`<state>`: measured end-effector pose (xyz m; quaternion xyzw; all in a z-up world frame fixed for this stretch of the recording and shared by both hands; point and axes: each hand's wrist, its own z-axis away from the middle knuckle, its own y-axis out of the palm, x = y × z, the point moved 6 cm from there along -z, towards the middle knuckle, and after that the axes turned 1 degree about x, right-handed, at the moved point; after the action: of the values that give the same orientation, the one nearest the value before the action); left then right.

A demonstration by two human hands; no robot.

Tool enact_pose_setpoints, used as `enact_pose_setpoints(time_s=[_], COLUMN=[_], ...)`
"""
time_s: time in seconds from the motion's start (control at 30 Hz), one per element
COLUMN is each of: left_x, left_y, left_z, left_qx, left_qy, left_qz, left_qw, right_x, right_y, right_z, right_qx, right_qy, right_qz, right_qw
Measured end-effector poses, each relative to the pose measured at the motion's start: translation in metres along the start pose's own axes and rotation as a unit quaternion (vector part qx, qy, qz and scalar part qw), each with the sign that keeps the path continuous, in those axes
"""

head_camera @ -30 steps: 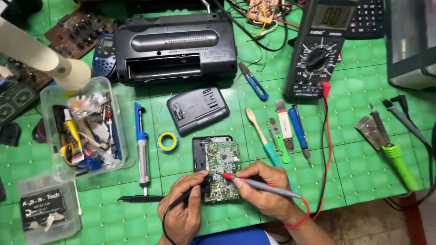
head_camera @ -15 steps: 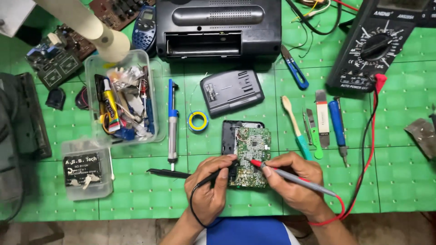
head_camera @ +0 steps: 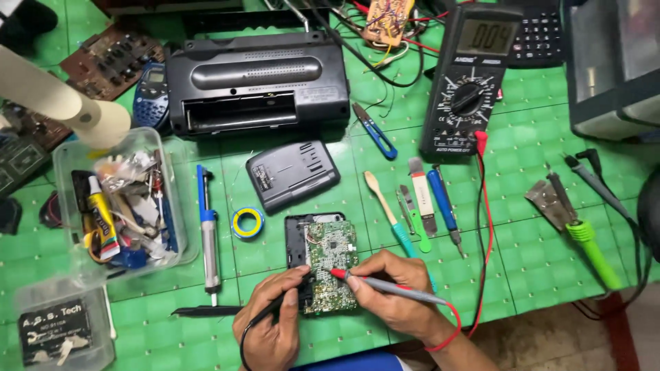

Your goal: Repairing a circuit board by testing components with a multimeter and probes

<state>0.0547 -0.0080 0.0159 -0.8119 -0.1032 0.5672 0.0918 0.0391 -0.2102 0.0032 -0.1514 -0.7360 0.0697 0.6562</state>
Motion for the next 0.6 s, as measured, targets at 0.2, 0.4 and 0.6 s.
enact_pose_setpoints(time_s=[0.2, 0.4, 0.6], left_x=[-0.0007, -0.0002, 0.0013], left_y=[0.0012, 0.0014, 0.0015], left_z=[0.0009, 0.0022, 0.0029], left_qx=[-0.014, -0.018, -0.015], left_qy=[-0.016, -0.018, -0.019], left_qz=[0.002, 0.005, 0.006], left_qw=[1.000, 1.000, 1.000], right_x=[0.0037, 0.0041, 0.0021], right_y=[0.0002, 0.0000, 0.0005], right_z=[-0.0015, -0.0010, -0.0001], right_qx=[0.006, 0.003, 0.007], right_qy=[-0.006, -0.010, -0.007], right_qz=[-0.020, -0.005, -0.014], right_qw=[1.000, 1.000, 1.000])
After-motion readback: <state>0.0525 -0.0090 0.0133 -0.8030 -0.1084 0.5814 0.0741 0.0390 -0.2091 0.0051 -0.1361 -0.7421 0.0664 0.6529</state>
